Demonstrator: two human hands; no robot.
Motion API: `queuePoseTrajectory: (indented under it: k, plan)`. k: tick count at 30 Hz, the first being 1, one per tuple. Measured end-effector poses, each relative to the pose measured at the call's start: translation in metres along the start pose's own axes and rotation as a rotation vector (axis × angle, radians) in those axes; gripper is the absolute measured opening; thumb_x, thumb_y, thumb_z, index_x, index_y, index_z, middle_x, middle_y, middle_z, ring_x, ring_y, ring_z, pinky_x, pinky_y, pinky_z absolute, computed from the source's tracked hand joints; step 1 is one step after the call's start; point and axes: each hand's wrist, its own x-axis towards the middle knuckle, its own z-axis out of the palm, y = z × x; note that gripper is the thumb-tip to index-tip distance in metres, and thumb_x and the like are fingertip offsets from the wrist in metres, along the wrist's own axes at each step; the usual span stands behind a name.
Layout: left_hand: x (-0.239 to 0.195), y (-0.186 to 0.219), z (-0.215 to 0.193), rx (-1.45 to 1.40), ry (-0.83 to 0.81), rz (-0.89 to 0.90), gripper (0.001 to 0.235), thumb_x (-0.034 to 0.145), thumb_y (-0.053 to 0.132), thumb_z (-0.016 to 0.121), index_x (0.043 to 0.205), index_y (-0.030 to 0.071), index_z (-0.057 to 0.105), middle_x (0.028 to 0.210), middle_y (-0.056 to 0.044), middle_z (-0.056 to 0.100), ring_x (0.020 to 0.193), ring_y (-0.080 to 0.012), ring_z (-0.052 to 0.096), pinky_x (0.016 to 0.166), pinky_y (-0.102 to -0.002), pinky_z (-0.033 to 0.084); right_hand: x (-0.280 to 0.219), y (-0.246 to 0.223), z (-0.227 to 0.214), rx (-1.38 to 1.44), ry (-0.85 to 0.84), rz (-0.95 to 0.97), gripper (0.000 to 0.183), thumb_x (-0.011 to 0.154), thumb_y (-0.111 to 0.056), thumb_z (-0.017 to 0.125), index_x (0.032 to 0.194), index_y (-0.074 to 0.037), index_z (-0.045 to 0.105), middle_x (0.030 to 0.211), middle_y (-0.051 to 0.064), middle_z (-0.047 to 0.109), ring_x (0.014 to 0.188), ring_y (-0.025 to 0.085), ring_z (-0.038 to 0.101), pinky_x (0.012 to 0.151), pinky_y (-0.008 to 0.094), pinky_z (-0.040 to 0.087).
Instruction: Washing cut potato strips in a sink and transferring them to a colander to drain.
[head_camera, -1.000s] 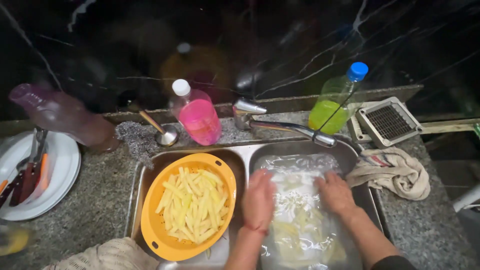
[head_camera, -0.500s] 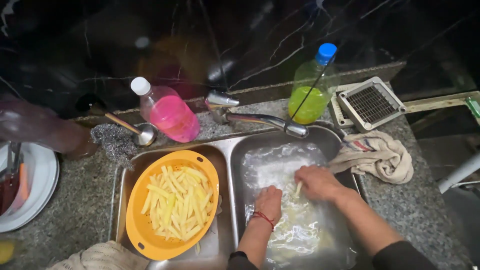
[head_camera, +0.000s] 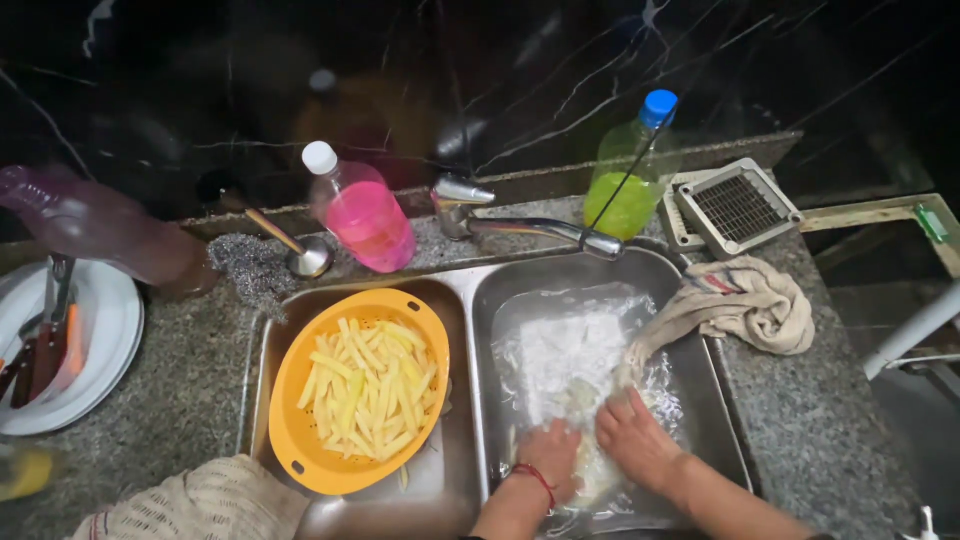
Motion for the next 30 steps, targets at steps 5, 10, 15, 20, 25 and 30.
queuePoseTrajectory:
  k: [5,10,15,20,25,30]
  plan:
    - [-0.025,0.017,-0.002,-0.089,-0.305,0.123,0.083,0.079,0.047,0.081,0.148,0.015,0.048,0.141,-0.021,0.048,0.128,-0.0415,0.051,0.111,-0.048,0.041,-0.035,-0.007,-0.070,0.404,-0.144,0.416,0.068,0.086,-0.037,0.073,0.147,-0.025,0.047,0.151,0.009,0.037,0.140,0.033,0.037,0.111,0.051,0.039]
    - [0.017,-0.005,0.081,-0.301,-0.133,0.095,0.075,0.077,0.036,0.078,0.142,0.008,0.053,0.140,-0.021,0.057,0.131,-0.0379,0.053,0.107,-0.046,0.044,-0.010,-0.010,0.083,0.521,-0.129,0.341,0.072,0.086,-0.031,0.076,0.148,-0.023,0.041,0.147,0.018,0.045,0.135,0.041,0.044,0.108,0.043,0.045]
    - [0.042,-0.016,0.116,-1.047,-0.259,-0.026,0.053,0.093,0.025,0.050,0.142,0.005,0.049,0.130,-0.017,0.056,0.119,-0.0294,0.057,0.098,-0.036,0.048,-0.001,-0.026,0.083,1.099,-0.241,0.459,0.060,0.091,-0.029,0.072,0.144,-0.018,0.047,0.121,0.015,0.072,0.114,0.029,0.068,0.098,0.037,0.053]
    - [0.020,-0.004,0.046,-2.370,-0.586,0.093,0.070,0.096,0.063,0.053,0.134,0.004,0.058,0.123,-0.016,0.070,0.110,-0.0326,0.069,0.093,-0.049,0.057,-0.016,-0.027,-0.028,1.959,-0.149,0.618,0.043,0.095,-0.019,0.065,0.136,-0.006,0.059,0.103,0.012,0.072,0.087,0.024,0.064,0.070,0.037,0.047]
    - [0.022,0.010,0.020,-2.395,-0.048,-0.033,0.064,0.101,0.059,0.051,0.135,0.006,0.060,0.123,-0.016,0.069,0.114,-0.0308,0.069,0.100,-0.046,0.058,-0.031,-0.005,-0.044,1.897,0.067,0.329,0.064,0.089,-0.003,0.067,0.149,-0.018,0.051,0.111,0.010,0.070,0.100,0.019,0.064,0.080,0.031,0.053]
    - [0.016,0.021,0.002,-2.722,0.006,0.108,0.065,0.099,0.059,0.051,0.133,0.004,0.060,0.126,-0.017,0.068,0.114,-0.0344,0.068,0.100,-0.051,0.057,-0.047,0.014,-0.071,1.729,0.345,0.390,0.075,0.080,0.004,0.054,0.149,-0.024,0.055,0.137,-0.006,0.060,0.115,0.013,0.066,0.086,0.032,0.061]
